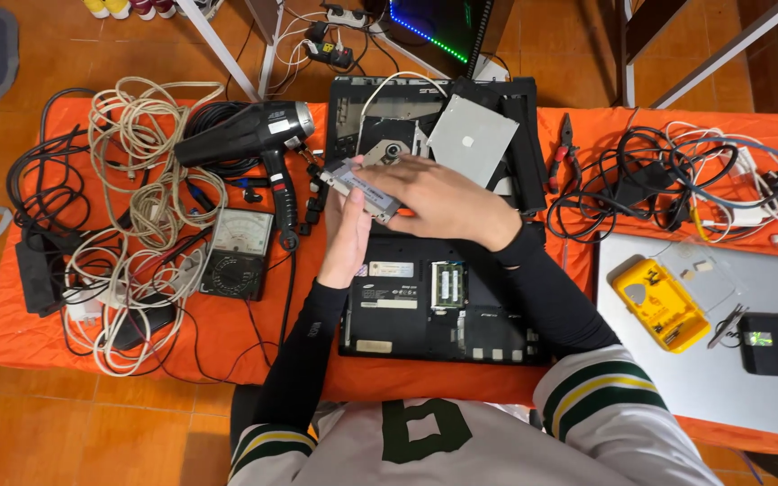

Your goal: Installing a hard drive into a laptop computer.

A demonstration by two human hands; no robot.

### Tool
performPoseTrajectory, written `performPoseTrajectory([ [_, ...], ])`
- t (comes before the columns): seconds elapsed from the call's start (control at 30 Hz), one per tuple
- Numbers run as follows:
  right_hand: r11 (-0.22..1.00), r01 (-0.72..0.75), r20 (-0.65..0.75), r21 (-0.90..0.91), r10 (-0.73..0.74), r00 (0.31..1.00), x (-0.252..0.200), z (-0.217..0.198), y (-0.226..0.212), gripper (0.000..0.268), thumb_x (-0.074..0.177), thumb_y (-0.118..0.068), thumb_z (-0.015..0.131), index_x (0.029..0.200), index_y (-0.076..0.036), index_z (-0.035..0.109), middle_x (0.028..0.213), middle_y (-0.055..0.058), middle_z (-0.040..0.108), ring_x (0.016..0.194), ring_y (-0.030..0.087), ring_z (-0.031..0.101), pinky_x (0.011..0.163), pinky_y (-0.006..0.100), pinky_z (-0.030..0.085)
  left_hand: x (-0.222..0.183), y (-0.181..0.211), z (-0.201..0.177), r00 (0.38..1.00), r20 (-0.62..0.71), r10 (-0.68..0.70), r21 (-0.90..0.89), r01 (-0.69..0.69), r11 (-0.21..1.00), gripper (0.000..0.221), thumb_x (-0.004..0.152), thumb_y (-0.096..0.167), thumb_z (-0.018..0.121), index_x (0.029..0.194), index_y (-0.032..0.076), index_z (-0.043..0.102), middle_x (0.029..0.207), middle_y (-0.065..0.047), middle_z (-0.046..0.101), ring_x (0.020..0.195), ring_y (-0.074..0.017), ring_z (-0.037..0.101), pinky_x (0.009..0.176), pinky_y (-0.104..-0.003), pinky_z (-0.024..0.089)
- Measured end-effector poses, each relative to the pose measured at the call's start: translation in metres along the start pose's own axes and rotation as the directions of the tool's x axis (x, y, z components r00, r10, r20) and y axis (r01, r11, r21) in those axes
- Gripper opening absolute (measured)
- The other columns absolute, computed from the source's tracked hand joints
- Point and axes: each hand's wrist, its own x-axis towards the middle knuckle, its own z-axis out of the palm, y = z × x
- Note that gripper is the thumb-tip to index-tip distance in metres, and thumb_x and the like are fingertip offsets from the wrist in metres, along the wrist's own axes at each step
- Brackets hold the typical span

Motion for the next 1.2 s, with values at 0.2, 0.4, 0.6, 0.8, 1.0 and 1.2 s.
performPoseTrajectory([
  [0.2, 0.998, 0.004, -0.035, 0.063, -0.001, 0.999, 0.006, 0.006, 0.005, 0.071, 0.089, -0.025, 0.069, 0.155, -0.013, 0.044, 0.141, 0.019, 0.062, 0.113, 0.036, 0.069, 0.109, 0.050, 0.044, 0.001, 0.014, 0.007, 1.000, -0.013, -0.024, -0.015, 0.024, 1.000, 0.073, 0.103, 0.041, 0.067, 0.154, 0.000, 0.034, 0.140, -0.013, 0.053, 0.135, -0.0227, 0.052, 0.118, -0.041, 0.043],
  [0.4, 0.996, 0.027, -0.095, 0.088, -0.019, 0.995, 0.006, 0.007, -0.002, 0.079, 0.082, -0.022, 0.073, 0.154, -0.009, 0.042, 0.143, 0.021, 0.060, 0.114, 0.043, 0.065, 0.102, 0.048, 0.051, -0.003, 0.021, 0.001, 0.997, -0.055, -0.058, 0.026, 0.059, 0.998, 0.079, 0.102, 0.051, 0.064, 0.155, 0.000, 0.034, 0.140, -0.012, 0.052, 0.136, -0.0219, 0.053, 0.119, -0.041, 0.042],
  [0.6, 0.995, 0.043, -0.100, 0.087, -0.034, 0.994, 0.003, 0.012, 0.001, 0.081, 0.081, -0.019, 0.073, 0.155, -0.007, 0.042, 0.145, 0.021, 0.058, 0.109, 0.042, 0.067, 0.105, 0.048, 0.050, -0.007, 0.025, 0.007, 0.996, -0.045, -0.074, 0.041, 0.076, 0.996, 0.080, 0.102, 0.052, 0.063, 0.155, 0.000, 0.033, 0.144, -0.012, 0.049, 0.139, -0.0205, 0.050, 0.121, -0.040, 0.040],
  [0.8, 0.996, 0.038, -0.095, 0.079, -0.030, 0.995, 0.002, 0.008, 0.000, 0.076, 0.083, -0.021, 0.074, 0.153, -0.009, 0.046, 0.139, 0.021, 0.063, 0.110, 0.040, 0.068, 0.106, 0.048, 0.050, -0.005, 0.018, -0.002, 0.999, 0.002, -0.042, 0.011, 0.042, 0.999, 0.075, 0.103, 0.049, 0.064, 0.154, 0.002, 0.035, 0.144, -0.010, 0.049, 0.138, -0.0205, 0.049, 0.118, -0.040, 0.042],
  [1.0, 0.998, 0.032, -0.052, 0.052, -0.030, 0.998, 0.004, 0.005, 0.001, 0.076, 0.084, -0.023, 0.074, 0.154, -0.010, 0.045, 0.137, 0.021, 0.064, 0.114, 0.041, 0.066, 0.103, 0.047, 0.051, -0.003, 0.015, -0.002, 1.000, 0.018, -0.026, -0.057, 0.027, 0.998, 0.064, 0.108, 0.040, 0.060, 0.154, 0.003, 0.036, 0.143, -0.011, 0.051, 0.137, -0.0198, 0.050, 0.117, -0.040, 0.042],
  [1.2, 0.997, 0.059, -0.084, 0.048, -0.055, 0.995, 0.002, 0.002, -0.002, 0.077, 0.084, -0.023, 0.073, 0.154, -0.010, 0.045, 0.142, 0.019, 0.062, 0.112, 0.039, 0.066, 0.105, 0.047, 0.050, -0.003, 0.016, -0.001, 0.999, 0.036, -0.005, -0.051, 0.007, 0.999, 0.061, 0.109, 0.036, 0.059, 0.155, 0.002, 0.036, 0.146, -0.011, 0.050, 0.139, -0.0186, 0.049, 0.120, -0.039, 0.040],
])
